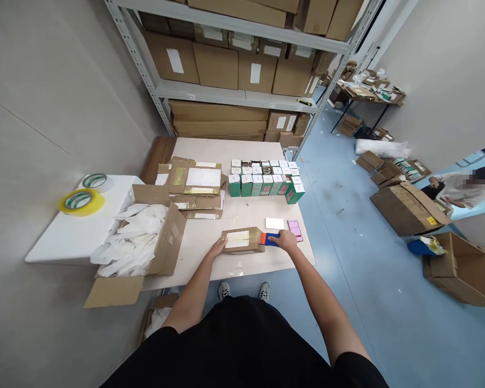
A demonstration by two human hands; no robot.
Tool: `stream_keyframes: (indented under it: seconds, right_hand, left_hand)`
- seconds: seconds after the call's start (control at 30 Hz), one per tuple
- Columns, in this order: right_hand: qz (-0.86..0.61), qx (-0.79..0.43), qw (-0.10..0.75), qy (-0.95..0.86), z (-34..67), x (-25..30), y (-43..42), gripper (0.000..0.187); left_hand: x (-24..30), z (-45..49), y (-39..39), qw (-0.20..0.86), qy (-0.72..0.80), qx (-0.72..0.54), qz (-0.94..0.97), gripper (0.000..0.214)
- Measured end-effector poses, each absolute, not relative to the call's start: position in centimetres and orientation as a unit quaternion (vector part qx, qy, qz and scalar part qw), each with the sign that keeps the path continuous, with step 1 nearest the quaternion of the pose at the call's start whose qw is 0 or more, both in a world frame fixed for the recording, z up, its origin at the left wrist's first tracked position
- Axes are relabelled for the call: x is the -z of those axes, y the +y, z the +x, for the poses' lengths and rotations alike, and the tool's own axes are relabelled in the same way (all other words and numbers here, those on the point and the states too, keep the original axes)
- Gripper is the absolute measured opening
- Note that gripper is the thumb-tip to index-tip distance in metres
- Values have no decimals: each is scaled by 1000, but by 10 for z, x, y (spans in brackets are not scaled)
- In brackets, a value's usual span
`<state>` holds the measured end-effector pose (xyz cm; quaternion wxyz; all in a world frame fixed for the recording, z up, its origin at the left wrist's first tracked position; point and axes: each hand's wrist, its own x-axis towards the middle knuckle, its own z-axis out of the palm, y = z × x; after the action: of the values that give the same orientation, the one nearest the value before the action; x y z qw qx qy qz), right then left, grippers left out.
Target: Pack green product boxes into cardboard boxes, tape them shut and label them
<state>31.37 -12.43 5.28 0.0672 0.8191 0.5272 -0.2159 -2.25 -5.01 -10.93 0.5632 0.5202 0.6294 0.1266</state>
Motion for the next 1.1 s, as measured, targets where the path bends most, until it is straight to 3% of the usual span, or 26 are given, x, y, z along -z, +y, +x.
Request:
stream_keyframes:
  seconds: [0.27,0.4,0.53,0.77,1.1]
  right_hand:
    - [792,234,42,563,257,-83,-88,50]
    - [789,224,47,570,223,-85,-77,54]
    - [776,226,43,587,177,-82,-68,58]
    - [752,244,55,610,108,-84,-51,57]
    - [758,259,88,593,161,-83,-44,63]
  left_hand:
    - [97,-43,-50,474,722,-126,488,58]
    - [77,-48,-48,459,705,-160,516,47]
    - [51,-50,-43,472,632,-248,562,52]
    - [47,-69,-41,535,597,-253,541,65]
    - [72,-9,-65,520,653,-227,501,69]
